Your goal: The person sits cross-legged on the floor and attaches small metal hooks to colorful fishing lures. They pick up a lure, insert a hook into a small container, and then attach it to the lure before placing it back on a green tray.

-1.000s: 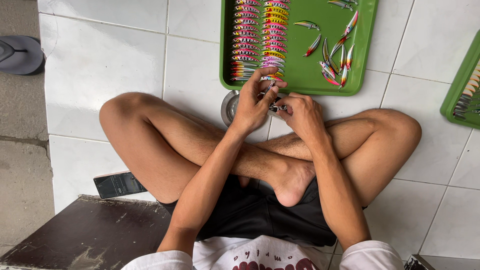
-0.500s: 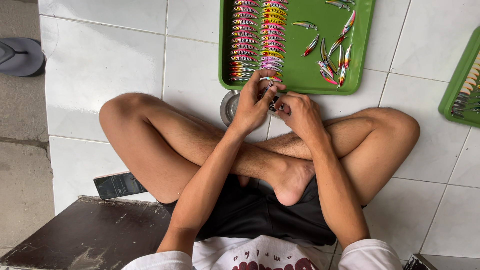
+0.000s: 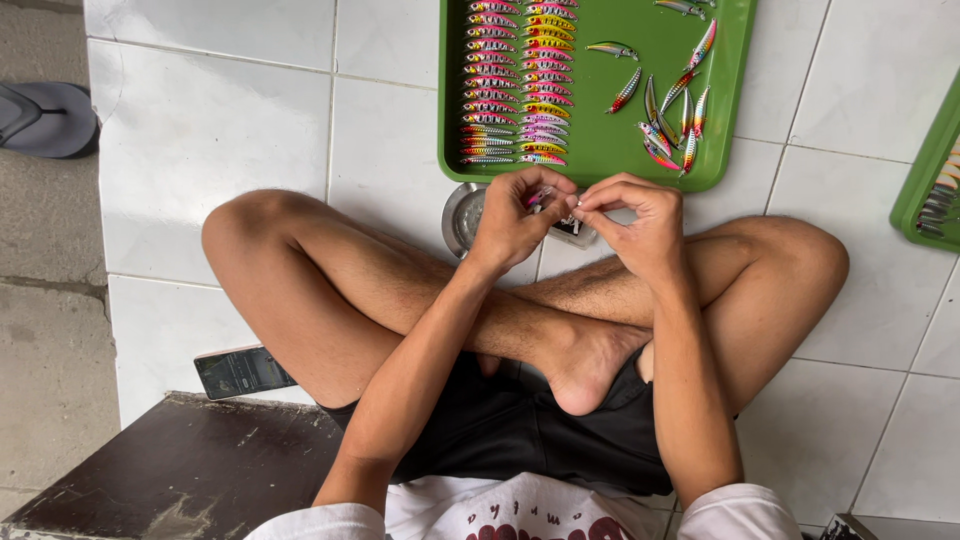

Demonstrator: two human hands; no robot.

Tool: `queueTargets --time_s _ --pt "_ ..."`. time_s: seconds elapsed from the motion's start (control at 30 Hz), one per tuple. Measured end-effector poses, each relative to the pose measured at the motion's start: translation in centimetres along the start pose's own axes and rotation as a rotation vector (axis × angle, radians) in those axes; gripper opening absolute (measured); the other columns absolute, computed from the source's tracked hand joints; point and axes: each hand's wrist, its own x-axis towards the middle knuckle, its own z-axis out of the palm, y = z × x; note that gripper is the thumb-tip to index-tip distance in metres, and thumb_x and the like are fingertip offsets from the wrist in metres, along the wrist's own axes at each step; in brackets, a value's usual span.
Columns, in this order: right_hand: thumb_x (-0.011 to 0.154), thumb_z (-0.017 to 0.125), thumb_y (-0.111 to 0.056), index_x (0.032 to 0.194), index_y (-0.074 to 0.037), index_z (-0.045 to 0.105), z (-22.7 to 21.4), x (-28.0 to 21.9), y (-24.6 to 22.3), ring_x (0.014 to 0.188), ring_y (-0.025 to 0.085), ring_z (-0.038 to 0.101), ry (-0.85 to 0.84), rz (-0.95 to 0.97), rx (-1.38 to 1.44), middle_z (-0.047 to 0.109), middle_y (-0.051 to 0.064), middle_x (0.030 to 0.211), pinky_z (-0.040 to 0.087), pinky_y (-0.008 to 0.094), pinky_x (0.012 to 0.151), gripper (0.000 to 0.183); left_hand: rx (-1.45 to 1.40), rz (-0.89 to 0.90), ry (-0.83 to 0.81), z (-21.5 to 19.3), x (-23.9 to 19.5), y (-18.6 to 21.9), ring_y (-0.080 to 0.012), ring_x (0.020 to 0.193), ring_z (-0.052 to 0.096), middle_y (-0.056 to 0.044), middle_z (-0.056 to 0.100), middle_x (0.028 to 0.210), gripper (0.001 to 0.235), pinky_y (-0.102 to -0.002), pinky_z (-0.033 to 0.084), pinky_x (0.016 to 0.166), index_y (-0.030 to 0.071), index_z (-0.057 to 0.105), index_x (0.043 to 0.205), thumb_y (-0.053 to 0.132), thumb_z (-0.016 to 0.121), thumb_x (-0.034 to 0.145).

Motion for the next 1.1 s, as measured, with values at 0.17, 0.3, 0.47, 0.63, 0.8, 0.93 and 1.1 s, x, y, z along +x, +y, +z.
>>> queueTargets --time_s 0.17,0.3,0.47,0.63,0.8,0.93,1.1 --pt "0.087 0.083 0.006 0.100 0.004 0.075 1.3 -0.6 2.3 0.086 0.018 0.075 0.086 0.103 0.155 0.076 0.017 0.095 0.063 0.030 0.078 0.015 0.151 0.130 0.107 0.1 -0.3 1.8 -0.0091 0.066 0.065 -0.001 0.074 0.072 0.010 -0.022 0.040 0.060 0.013 0.075 0.092 0.007 0.076 0.084" --pt "0.090 0.082 0.002 0.105 0.004 0.069 2.3 -0.7 3.3 0.084 0.013 0.074 0.271 0.209 0.267 0.074 0.015 0.092 0.064 0.027 0.078 0.020 0.214 0.274 0.184 0.7 -0.8 3.0 -0.0127 0.065 0.066 -0.001 0.075 0.072 0.009 -0.023 0.043 0.059 0.017 0.075 0.092 0.008 0.075 0.088" --pt "0.089 0.078 0.007 0.106 0.005 0.067 2.9 -0.4 3.0 0.082 0.013 0.073 0.324 0.232 0.277 0.073 0.017 0.090 0.065 0.029 0.077 0.020 0.263 0.368 0.217 1.2 -0.8 2.8 -0.0185 0.068 0.071 0.000 0.076 0.073 0.012 -0.027 0.049 0.062 0.018 0.074 0.091 0.006 0.074 0.089" --pt "0.094 0.073 0.004 0.112 0.007 0.065 2.8 -0.5 2.8 0.086 0.019 0.075 0.292 0.239 0.345 0.074 0.022 0.097 0.066 0.034 0.082 0.020 0.219 0.332 0.228 0.9 -0.7 2.6 -0.0108 0.067 0.068 0.002 0.076 0.073 0.009 -0.024 0.043 0.060 0.016 0.073 0.093 0.008 0.073 0.091" --pt "0.092 0.076 0.006 0.111 0.009 0.065 3.1 -0.3 2.8 0.080 0.019 0.074 0.348 0.195 0.300 0.073 0.021 0.090 0.066 0.035 0.078 0.022 0.254 0.357 0.235 1.3 -0.7 2.9 -0.0141 0.069 0.068 0.003 0.076 0.076 0.013 -0.025 0.046 0.061 0.019 0.074 0.092 0.007 0.073 0.090" --pt "0.093 0.075 0.007 0.112 0.008 0.066 3.3 -0.2 3.0 0.081 0.020 0.075 0.357 0.205 0.315 0.073 0.021 0.089 0.066 0.034 0.078 0.021 0.327 0.424 0.221 1.2 -0.7 2.7 -0.0264 0.074 0.071 -0.004 0.077 0.082 0.014 -0.032 0.054 0.067 0.016 0.074 0.091 0.002 0.074 0.088" --pt "0.097 0.069 0.004 0.116 0.008 0.066 3.4 0.0 2.3 0.084 0.020 0.074 0.323 0.190 0.267 0.074 0.023 0.095 0.065 0.035 0.080 0.020 0.419 0.448 0.222 1.1 -0.4 2.3 -0.0309 0.079 0.074 -0.007 0.077 0.086 0.007 -0.035 0.057 0.069 0.012 0.075 0.091 0.006 0.076 0.088"
